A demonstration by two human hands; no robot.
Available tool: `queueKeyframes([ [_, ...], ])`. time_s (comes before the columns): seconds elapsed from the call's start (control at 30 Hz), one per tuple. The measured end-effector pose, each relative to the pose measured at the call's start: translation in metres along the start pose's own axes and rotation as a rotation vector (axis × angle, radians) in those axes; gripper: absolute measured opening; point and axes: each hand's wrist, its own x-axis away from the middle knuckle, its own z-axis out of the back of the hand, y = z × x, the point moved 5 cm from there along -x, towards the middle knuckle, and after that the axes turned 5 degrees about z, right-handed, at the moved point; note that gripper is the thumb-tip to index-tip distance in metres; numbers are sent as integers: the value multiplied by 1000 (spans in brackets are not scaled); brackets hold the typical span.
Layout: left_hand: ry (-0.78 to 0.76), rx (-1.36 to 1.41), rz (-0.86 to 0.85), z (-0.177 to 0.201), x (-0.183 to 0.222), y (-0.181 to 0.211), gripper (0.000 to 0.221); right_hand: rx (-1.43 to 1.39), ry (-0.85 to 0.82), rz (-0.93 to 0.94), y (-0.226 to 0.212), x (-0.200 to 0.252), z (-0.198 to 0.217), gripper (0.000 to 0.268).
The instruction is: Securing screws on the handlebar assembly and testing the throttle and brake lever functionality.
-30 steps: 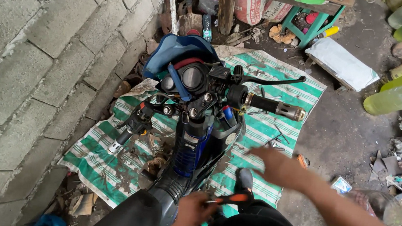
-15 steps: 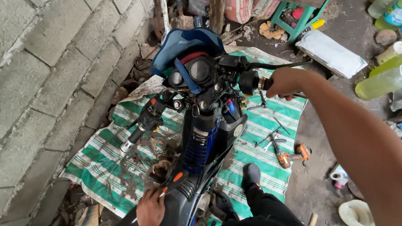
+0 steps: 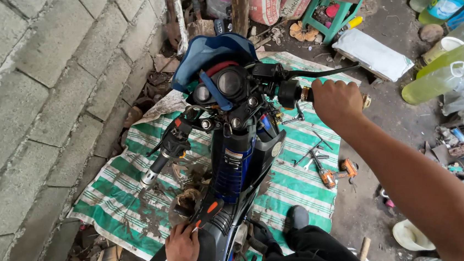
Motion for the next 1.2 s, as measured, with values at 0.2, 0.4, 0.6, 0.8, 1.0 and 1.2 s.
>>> queueKeyframes([
  [0.2,-22,-17,16,-2,-4,-1,39,-323,-384,28,13,-25,62,88],
  [0.4,6,-29,12,-4,-2,-2,35,-888,-836,-120,10,-21,56,43],
  [0.6,36,-43,-5,-5,-2,-3,37,-590,-556,74,10,-33,32,22],
  [0.8,67,7,-14,-1,-1,-2,35,-108,-45,-62,-4,-4,12,27],
  [1.0,71,-28,-8,2,0,1,32,-56,21,-8,-6,-5,2,23],
  [1.2,66,-14,-14,1,-1,1,36,-263,-447,77,14,-25,58,73],
])
